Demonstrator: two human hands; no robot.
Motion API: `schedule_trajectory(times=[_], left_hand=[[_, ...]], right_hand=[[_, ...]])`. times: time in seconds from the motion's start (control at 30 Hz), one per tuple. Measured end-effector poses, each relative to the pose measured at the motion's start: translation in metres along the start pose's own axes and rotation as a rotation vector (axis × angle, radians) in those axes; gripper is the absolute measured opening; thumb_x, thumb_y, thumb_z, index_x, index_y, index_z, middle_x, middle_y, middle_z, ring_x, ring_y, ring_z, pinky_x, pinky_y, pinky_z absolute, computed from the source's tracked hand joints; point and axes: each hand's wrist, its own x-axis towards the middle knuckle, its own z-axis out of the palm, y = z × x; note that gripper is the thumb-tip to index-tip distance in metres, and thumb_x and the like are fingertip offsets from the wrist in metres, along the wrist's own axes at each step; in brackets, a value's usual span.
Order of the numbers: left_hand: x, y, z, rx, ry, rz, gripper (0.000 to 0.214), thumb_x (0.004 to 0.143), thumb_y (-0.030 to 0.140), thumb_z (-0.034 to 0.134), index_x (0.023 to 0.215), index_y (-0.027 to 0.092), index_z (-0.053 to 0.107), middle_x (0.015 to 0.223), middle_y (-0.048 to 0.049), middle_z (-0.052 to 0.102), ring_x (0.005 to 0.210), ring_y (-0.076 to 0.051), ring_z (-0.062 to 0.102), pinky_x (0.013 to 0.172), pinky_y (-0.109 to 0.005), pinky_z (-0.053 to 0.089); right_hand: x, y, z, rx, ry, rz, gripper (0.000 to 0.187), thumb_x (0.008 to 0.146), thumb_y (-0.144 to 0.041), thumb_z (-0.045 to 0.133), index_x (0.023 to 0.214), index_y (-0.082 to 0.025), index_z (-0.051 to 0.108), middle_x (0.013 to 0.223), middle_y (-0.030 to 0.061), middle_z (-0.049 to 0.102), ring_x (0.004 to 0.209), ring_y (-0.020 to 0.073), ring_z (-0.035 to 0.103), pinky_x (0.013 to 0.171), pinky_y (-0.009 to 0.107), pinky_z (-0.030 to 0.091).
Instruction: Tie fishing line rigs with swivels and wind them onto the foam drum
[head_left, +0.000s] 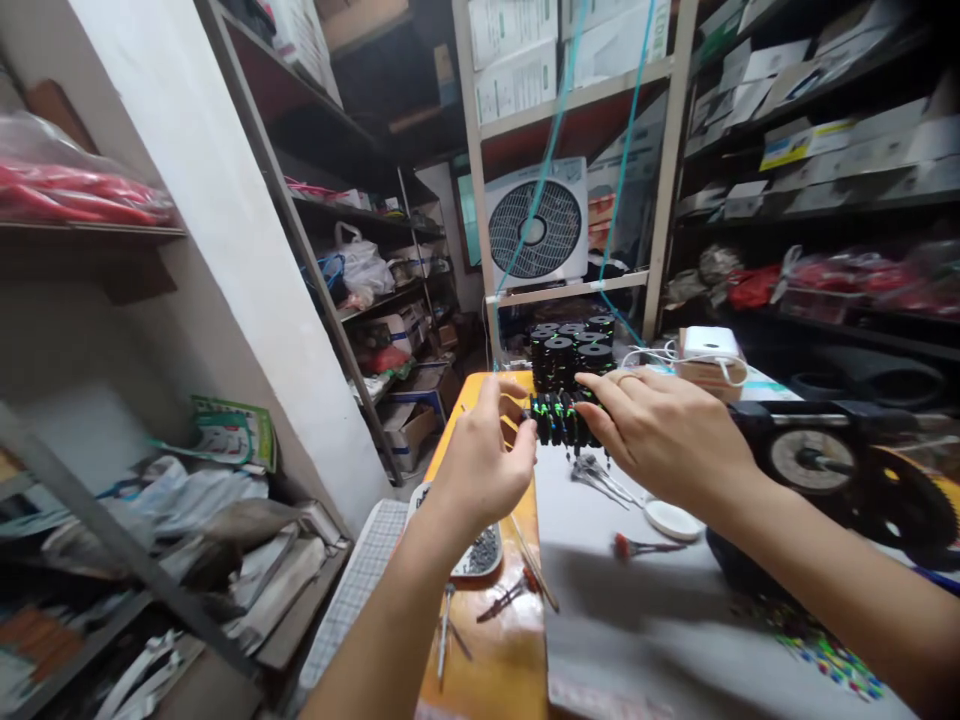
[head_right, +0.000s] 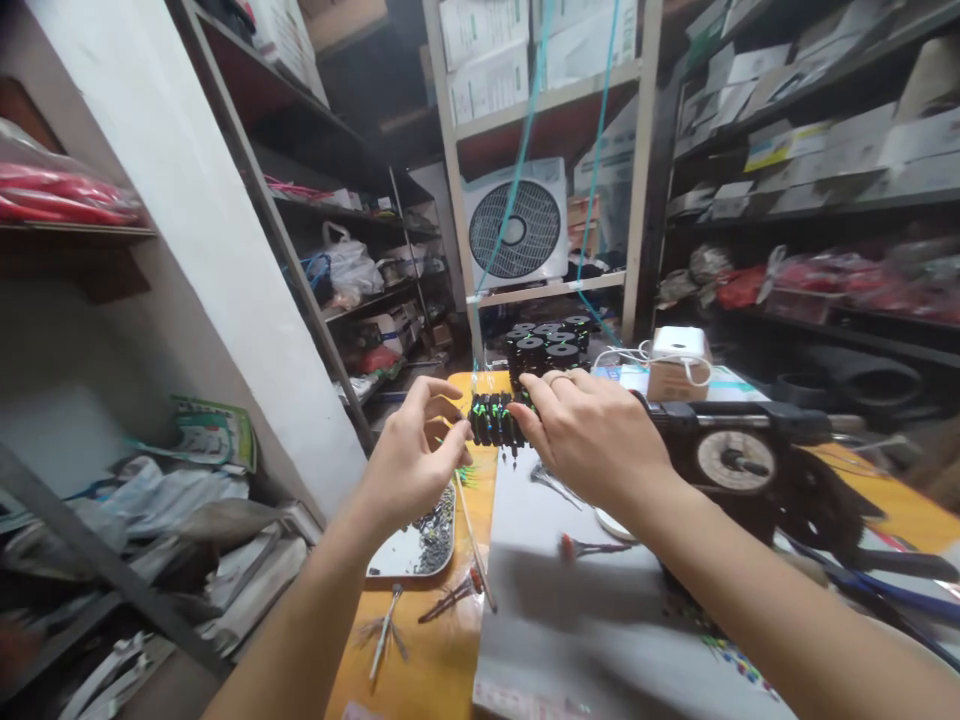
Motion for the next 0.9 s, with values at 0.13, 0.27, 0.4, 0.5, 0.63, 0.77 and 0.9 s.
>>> schedule_trajectory(times=[0.13, 0.27, 0.4, 0.5, 0.63, 0.77, 0.9], left_hand=[[0.010, 0.012, -0.009, 0.041, 0.013, 0.081, 0.008, 0.094, 0.018, 0.047, 0.098, 0.023, 0.043, 0.079, 0.0009, 0.060, 0.065, -0.014, 0.062, 0.063, -0.030, 0.051], [0.021, 0.016, -0.013, 0.096, 0.020, 0.153, 0.004, 0.096, 0.019, 0.045, 0.097, 0.023, 0.045, 0.085, -0.0022, 0.065, 0.075, -0.015, 0.063, 0.072, -0.032, 0.052], [0.025, 0.018, -0.015, 0.155, 0.021, 0.192, 0.004, 0.097, 0.019, 0.044, 0.096, 0.023, 0.045, 0.087, -0.0025, 0.064, 0.078, -0.015, 0.064, 0.075, -0.032, 0.053], [0.019, 0.020, -0.016, 0.211, -0.005, 0.210, 0.006, 0.098, 0.017, 0.043, 0.097, 0.022, 0.045, 0.087, -0.0020, 0.064, 0.077, -0.014, 0.064, 0.073, -0.030, 0.054], [-0.004, 0.018, -0.011, 0.337, -0.031, 0.234, 0.009, 0.097, 0.015, 0.043, 0.099, 0.022, 0.046, 0.088, -0.0029, 0.065, 0.077, -0.016, 0.064, 0.073, -0.032, 0.053], [-0.024, 0.002, 0.003, 0.501, -0.024, 0.288, 0.013, 0.095, 0.012, 0.040, 0.093, 0.022, 0.048, 0.080, -0.0047, 0.063, 0.072, -0.020, 0.061, 0.067, -0.035, 0.049], [-0.027, -0.019, 0.022, 0.605, -0.003, 0.380, 0.018, 0.095, 0.011, 0.035, 0.088, 0.022, 0.048, 0.076, -0.0059, 0.061, 0.070, -0.022, 0.060, 0.064, -0.034, 0.048]], right_hand=[[-0.001, -0.001, 0.001, 0.009, 0.042, 0.001, 0.040, 0.102, -0.033, 0.043, 0.114, -0.005, 0.069, 0.095, 0.0153, 0.075, 0.083, 0.0288, 0.067, 0.070, 0.037, 0.042], [-0.002, -0.001, 0.002, 0.017, 0.059, 0.013, 0.039, 0.101, -0.033, 0.044, 0.111, -0.006, 0.070, 0.091, 0.0138, 0.074, 0.081, 0.0280, 0.066, 0.069, 0.036, 0.040], [-0.004, -0.002, 0.002, 0.020, 0.058, 0.025, 0.038, 0.101, -0.034, 0.045, 0.109, -0.007, 0.070, 0.091, 0.0141, 0.073, 0.080, 0.0271, 0.065, 0.069, 0.036, 0.039], [-0.004, -0.002, 0.002, 0.021, 0.057, 0.031, 0.037, 0.101, -0.033, 0.045, 0.110, -0.007, 0.070, 0.092, 0.0143, 0.073, 0.081, 0.0265, 0.065, 0.069, 0.036, 0.039], [-0.004, -0.002, 0.003, 0.022, 0.055, 0.035, 0.037, 0.101, -0.034, 0.045, 0.109, -0.008, 0.070, 0.092, 0.0146, 0.073, 0.082, 0.0266, 0.064, 0.070, 0.035, 0.038], [-0.006, -0.001, 0.004, 0.019, 0.067, 0.037, 0.036, 0.101, -0.034, 0.045, 0.108, -0.008, 0.069, 0.094, 0.0147, 0.073, 0.082, 0.0265, 0.064, 0.070, 0.036, 0.039], [-0.006, -0.002, 0.003, 0.006, 0.076, 0.030, 0.036, 0.100, -0.033, 0.045, 0.109, -0.008, 0.070, 0.095, 0.0146, 0.073, 0.082, 0.0268, 0.064, 0.071, 0.036, 0.040]])
